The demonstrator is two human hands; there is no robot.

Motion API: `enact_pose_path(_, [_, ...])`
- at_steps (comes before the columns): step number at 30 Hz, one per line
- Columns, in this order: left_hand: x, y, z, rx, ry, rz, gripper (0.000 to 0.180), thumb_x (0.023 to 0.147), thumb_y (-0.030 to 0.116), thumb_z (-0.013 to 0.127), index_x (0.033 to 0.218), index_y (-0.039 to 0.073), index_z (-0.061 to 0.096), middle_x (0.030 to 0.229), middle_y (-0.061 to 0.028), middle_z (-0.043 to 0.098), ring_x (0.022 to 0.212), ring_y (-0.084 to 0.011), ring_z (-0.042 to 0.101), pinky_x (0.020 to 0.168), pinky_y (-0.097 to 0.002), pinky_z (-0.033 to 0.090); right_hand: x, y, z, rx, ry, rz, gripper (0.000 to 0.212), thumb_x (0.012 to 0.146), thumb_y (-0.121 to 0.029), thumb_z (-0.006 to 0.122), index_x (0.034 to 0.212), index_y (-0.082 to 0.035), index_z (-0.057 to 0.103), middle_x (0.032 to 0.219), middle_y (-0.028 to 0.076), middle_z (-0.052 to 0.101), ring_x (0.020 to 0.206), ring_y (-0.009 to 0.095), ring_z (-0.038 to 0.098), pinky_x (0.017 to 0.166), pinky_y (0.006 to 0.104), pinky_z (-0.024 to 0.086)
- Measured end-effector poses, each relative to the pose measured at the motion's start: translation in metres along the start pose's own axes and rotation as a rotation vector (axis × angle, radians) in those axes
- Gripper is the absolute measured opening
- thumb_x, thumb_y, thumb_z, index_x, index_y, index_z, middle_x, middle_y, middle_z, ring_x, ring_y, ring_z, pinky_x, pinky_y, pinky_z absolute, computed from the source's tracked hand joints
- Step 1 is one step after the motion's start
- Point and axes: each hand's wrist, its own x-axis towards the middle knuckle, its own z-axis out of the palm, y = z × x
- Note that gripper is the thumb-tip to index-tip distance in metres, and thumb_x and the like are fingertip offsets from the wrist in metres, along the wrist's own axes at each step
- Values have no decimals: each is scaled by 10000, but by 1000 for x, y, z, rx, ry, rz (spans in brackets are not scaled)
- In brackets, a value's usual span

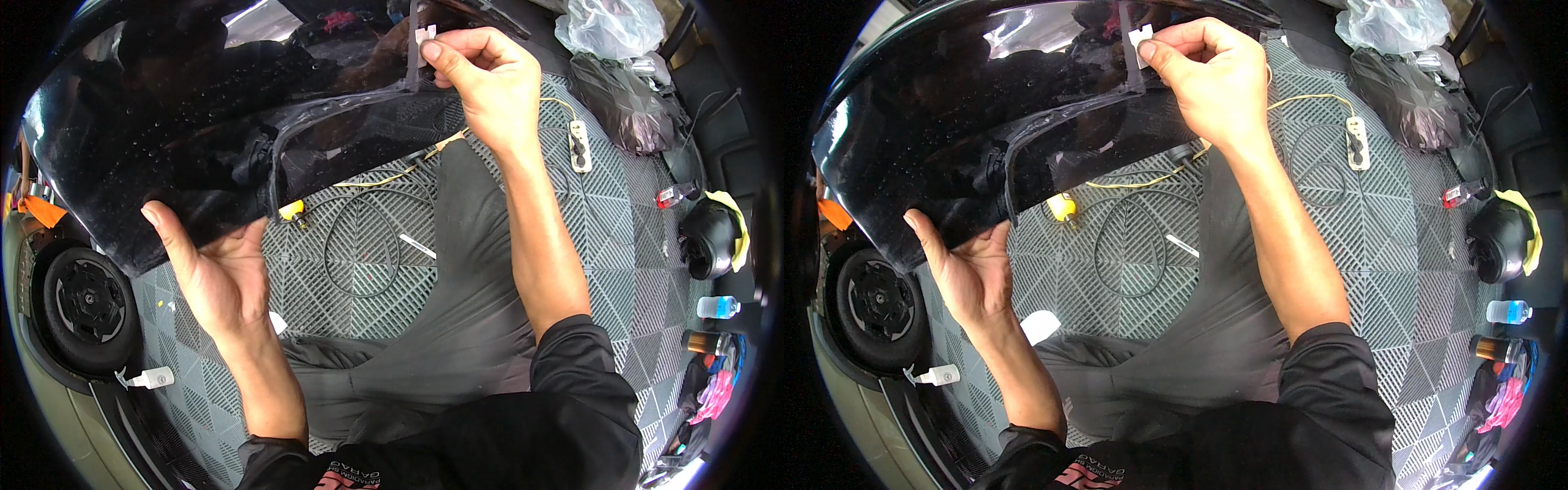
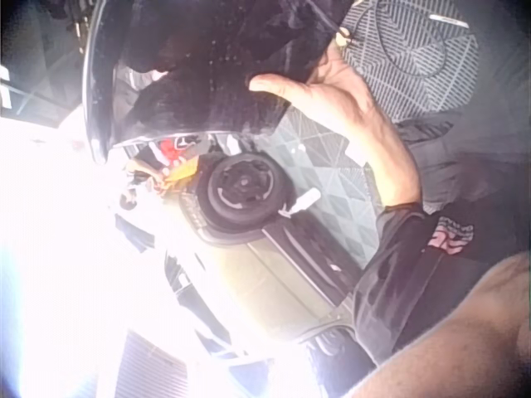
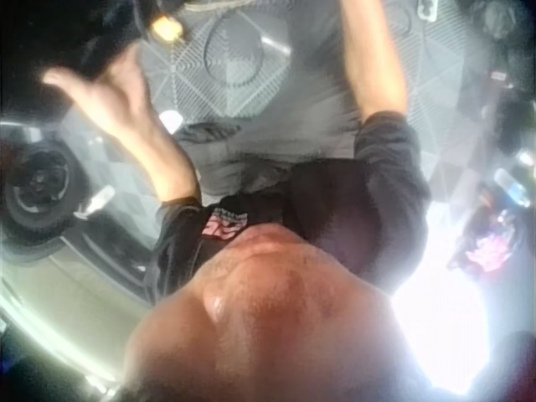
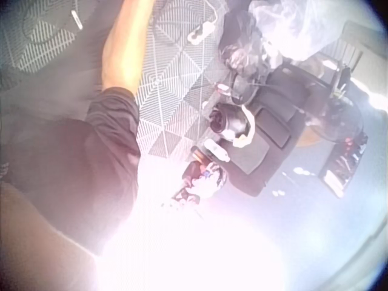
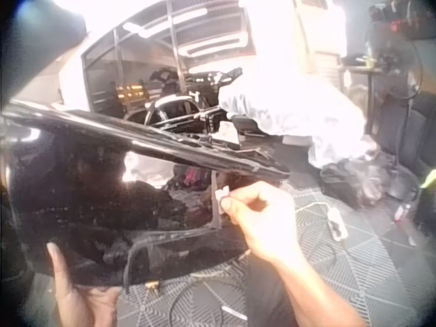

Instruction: The person sits on the floor and uses a razor blade to carefully peel a protective film off a black glossy car part. They lift edges, scrape along seams, and remove strips of film from the surface.

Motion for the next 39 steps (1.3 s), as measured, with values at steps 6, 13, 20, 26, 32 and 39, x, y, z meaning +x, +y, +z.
enact_pose_path(6, [3,6,-4,-38,-17,-19,490,1005,437,629,1292,40,615,1282,-232,665,1040,-433,716,810,-618,632,-1,3,3,31,-20,0,157,851,-114,843,952,-21,766,804,34,738,703,80,665,658,242,553])
enact_pose_path(13, [3,5,-4,-49,-36,-27,512,994,437,649,1310,37,606,1293,-234,662,1059,-441,707,847,-626,616,-1,2,0,-35,-34,1,163,842,-131,854,943,-36,769,791,18,732,700,75,661,656,241,549])
enact_pose_path(20, [0,1,0,-22,-11,6,521,990,437,655,1322,41,592,1297,-232,658,1086,-445,696,869,-624,611,-1,3,-1,-73,-32,2,155,840,-138,855,931,-45,771,787,12,730,710,66,653,664,241,542])
enact_pose_path(26, [-1,0,3,-19,-1,18,509,988,439,655,1296,38,600,1238,-241,675,988,-425,731,768,-582,652,-1,5,-3,-62,-39,-19,152,842,-140,853,922,-43,767,790,10,727,717,66,648,681,245,539])
enact_pose_path(32, [-1,1,5,-8,17,-2,505,974,441,676,1272,37,617,1203,-231,694,968,-420,736,760,-574,655,-1,5,-4,-54,-55,-20,142,847,-131,846,919,-41,762,790,12,725,720,68,647,687,246,537])
enact_pose_path(39, [1,1,3,10,54,2,528,957,445,698,1269,27,618,1204,-227,695,964,-419,736,770,-573,652,-3,4,-4,-60,-77,-16,126,857,-118,834,909,-36,754,790,14,722,719,68,643,682,245,531])
